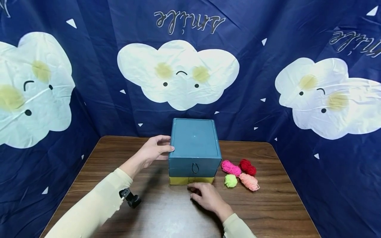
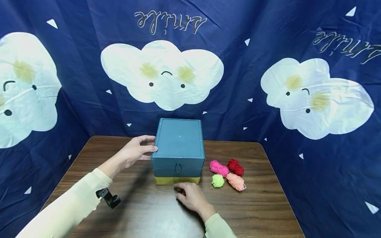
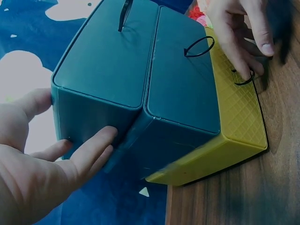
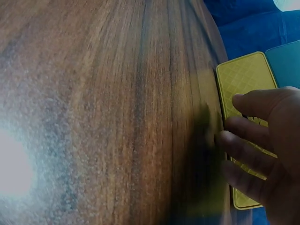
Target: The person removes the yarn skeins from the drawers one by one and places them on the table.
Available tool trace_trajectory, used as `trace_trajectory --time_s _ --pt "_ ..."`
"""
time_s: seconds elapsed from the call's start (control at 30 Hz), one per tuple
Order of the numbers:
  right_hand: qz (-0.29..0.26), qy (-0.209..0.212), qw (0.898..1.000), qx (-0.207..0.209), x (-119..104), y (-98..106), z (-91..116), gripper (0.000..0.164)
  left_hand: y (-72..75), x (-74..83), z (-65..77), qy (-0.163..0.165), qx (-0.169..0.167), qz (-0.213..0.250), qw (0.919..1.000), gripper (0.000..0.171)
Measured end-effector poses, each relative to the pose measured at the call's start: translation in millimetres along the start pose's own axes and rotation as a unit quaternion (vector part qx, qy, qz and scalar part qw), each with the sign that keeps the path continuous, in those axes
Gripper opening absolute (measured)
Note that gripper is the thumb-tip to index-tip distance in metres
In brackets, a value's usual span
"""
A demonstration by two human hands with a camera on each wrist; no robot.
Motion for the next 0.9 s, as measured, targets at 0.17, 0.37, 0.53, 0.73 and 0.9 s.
trace_trajectory --time_s 0.17,0.37,0.53,0.73,0.9 --pt "0.003 -0.008 1.0 0.019 3 3 0 0.025 -0.7 -1.9 -1.1 0.001 0.002 0.003 1.0 0.068" --pt "0.005 -0.006 0.999 0.047 3 8 3 0.017 -0.4 -0.5 -0.3 0.0 0.004 0.001 1.0 0.069" --pt "0.027 0.004 0.997 0.074 1 14 4 0.013 0.0 0.9 0.2 -0.005 0.002 0.002 1.0 0.069" --pt "0.042 0.015 0.995 0.09 -2 16 6 0.012 0.1 0.6 -0.1 -0.01 0.002 0.002 0.9999 0.07" --pt "0.05 0.028 0.993 0.104 -6 17 9 0.01 0.5 -0.4 0.4 -0.006 0.006 0.002 1.0 0.069"
Point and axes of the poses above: each hand's wrist, its own z-axis away from the middle knuckle, its own y-axis out of the back of the hand, x = y × z, the point moved 7 cm from there along -z, towards the middle knuckle, and after that the axes turned 13 degrees about -x, right-handed, at the moved point
